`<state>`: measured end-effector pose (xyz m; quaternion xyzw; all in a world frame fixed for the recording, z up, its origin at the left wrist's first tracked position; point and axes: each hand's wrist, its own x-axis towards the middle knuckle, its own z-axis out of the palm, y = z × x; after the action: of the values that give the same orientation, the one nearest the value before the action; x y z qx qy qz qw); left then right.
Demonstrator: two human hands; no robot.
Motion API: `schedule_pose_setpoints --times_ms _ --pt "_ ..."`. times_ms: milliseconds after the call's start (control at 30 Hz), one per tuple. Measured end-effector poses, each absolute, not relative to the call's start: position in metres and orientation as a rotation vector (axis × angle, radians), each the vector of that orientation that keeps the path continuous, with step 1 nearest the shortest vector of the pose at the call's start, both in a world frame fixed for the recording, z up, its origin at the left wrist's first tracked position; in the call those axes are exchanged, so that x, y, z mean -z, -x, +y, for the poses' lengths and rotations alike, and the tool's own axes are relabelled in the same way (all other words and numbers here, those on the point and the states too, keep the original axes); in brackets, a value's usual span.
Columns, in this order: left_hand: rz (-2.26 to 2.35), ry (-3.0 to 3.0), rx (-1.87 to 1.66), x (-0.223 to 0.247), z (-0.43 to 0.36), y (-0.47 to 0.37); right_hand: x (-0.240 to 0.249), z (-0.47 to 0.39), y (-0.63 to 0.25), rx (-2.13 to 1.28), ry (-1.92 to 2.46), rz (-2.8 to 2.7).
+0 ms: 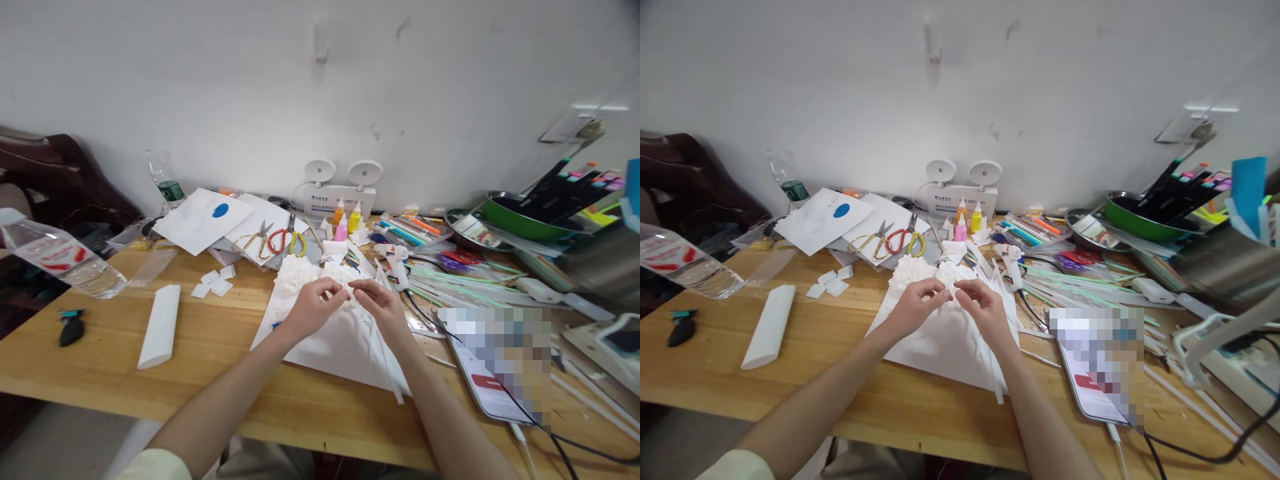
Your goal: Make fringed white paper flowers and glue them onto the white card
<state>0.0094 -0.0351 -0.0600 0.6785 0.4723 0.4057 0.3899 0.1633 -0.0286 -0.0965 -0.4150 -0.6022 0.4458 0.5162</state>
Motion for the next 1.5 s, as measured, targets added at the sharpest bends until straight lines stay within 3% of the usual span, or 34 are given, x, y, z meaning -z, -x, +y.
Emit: schedule_pose_setpoints --times_ms 433,933,1500 --pt "1.147 -2.040 -0.773 0.063 -0.045 0.008 0.094 -0.035 -0.160 -1.086 1.031 -1.641" --pt "1.150 -1.699 -0.927 0.067 -0.046 0.004 0.096 -0.035 -0.160 -1.050 1.011 -1.533" --pt "1.217 -1.877 -0.986 0.074 -0.044 0.003 0.095 -0.038 -0.155 -1.039 1.058 -1.601"
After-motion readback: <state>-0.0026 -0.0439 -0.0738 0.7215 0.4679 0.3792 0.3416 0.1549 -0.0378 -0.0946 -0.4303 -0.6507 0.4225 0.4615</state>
